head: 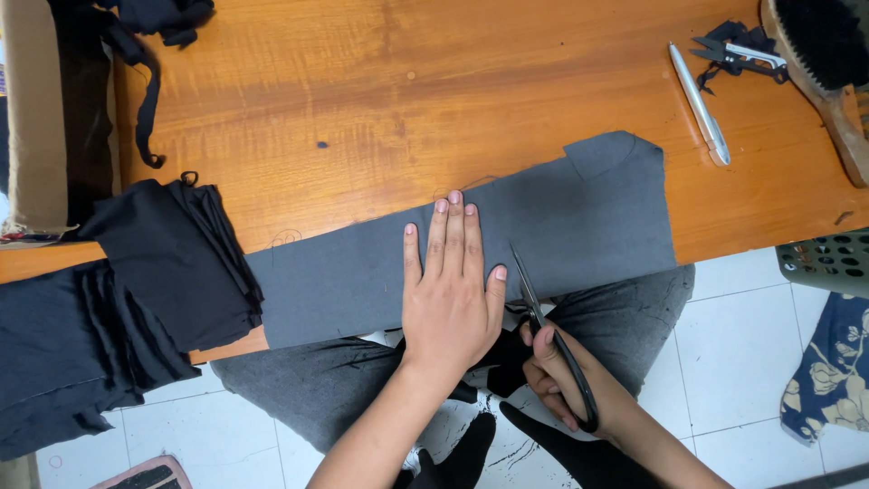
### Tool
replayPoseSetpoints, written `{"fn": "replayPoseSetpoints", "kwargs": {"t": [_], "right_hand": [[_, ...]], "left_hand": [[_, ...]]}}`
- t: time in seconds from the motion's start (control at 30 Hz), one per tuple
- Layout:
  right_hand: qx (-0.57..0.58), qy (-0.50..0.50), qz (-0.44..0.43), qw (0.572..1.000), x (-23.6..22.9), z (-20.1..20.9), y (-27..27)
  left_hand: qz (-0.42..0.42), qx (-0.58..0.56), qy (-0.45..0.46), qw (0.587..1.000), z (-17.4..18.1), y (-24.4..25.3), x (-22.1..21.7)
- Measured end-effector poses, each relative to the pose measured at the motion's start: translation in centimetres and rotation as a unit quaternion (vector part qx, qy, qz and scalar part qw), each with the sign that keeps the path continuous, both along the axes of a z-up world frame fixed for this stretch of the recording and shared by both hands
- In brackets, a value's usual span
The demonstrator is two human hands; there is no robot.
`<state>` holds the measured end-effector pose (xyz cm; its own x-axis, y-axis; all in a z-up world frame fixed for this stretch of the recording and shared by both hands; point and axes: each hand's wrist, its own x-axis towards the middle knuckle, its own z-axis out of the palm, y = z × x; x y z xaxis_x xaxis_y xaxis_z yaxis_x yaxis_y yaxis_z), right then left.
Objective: The person measures a piece of dark gray fabric with a tape measure and marks it with a pen. They then use scissors to cut the fabric along the marked lines.
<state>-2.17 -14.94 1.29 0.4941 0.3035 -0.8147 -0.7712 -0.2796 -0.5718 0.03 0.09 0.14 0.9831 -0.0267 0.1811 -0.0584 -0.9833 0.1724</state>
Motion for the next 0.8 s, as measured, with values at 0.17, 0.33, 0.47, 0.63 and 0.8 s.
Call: {"fn": "replayPoseSetpoints", "kwargs": {"t": [0.17,0.33,0.47,0.63,0.8], "right_hand": [[0.018,0.010,-0.028,0.999,-0.4,-1.0,-0.1],[0.014,0.003,-0.017,1.000,-0.2,-0.3,0.1],[-0.017,0.022,-0.013,1.000,0.3,0.5,0.5],[-0.008,0.018,-0.032,0.999,0.3,0.1,0.6],[0.015,0.002,-0.025,1.000,0.1,-0.3,0.4]], "left_hand": [[0.002,0.006,0.002,1.000,0.0,0.0,0.0],[0.002,0.003,0.002,1.000,0.0,0.0,0.0],[0.000,0.004,0.002,1.000,0.0,0.0,0.0],[0.001,0.001,0.000,1.000,-0.1,0.0,0.0],[0.003,0.016,0.003,1.000,-0.1,0.1,0.0]]}}
